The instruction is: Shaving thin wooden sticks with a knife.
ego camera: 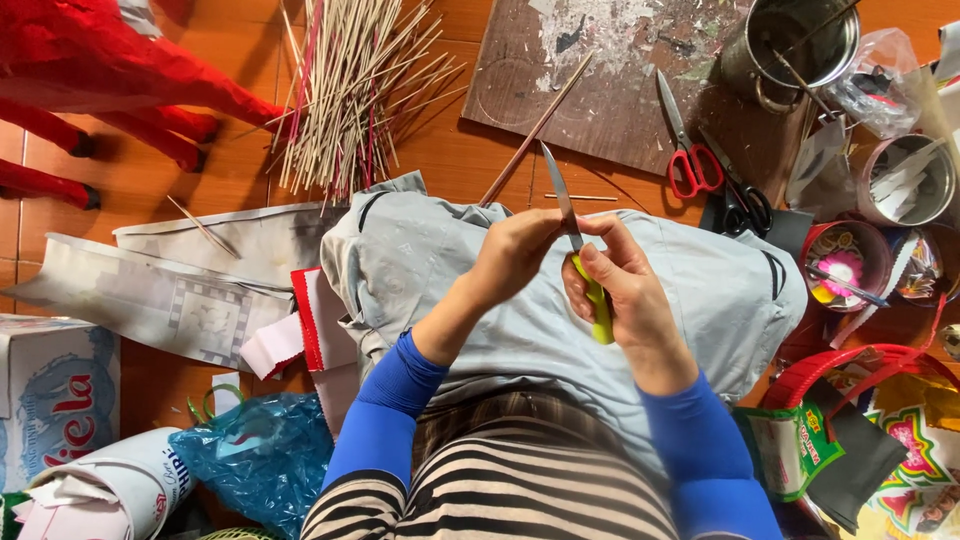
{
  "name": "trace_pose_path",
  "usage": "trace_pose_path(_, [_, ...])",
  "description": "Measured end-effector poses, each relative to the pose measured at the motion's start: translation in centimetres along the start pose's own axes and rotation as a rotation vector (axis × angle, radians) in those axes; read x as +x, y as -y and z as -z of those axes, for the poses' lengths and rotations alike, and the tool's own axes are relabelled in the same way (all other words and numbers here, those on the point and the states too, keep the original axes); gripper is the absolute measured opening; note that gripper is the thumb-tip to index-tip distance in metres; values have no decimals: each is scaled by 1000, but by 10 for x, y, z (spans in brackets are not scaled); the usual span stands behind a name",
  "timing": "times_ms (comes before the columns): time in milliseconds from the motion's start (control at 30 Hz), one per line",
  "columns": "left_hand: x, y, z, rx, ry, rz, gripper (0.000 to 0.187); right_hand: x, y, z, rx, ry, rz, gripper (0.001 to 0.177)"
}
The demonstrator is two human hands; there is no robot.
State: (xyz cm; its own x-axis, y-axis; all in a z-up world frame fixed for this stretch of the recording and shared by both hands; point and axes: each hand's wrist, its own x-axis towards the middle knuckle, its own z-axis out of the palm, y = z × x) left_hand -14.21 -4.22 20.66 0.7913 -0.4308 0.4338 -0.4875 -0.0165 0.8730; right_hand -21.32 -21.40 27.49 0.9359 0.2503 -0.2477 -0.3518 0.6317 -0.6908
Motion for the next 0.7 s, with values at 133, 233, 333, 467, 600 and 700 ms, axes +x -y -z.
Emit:
trace_pose_path(133, [3,32,15,-702,196,377,21,2,6,-12,-25,5,-14,32])
trace_pose_path(233, [2,51,14,-833,161,474,23,4,5,-22,-241,-69,-6,45])
trace_pose_path(333, [4,49,13,-803,196,449,21,2,1,-23,-585,-145,53,57])
trace_pose_path(467, [4,54,17,-831,220,486,20,5,8,-21,-496,-57,7,61])
trace_pose_path(600, [5,60,15,-826,208,471,20,5,-3,-24,-754,-91,88,59])
trace_pose_path(700, [5,62,17,-837,219,458,21,11,1,-19,-653,-107,27,56])
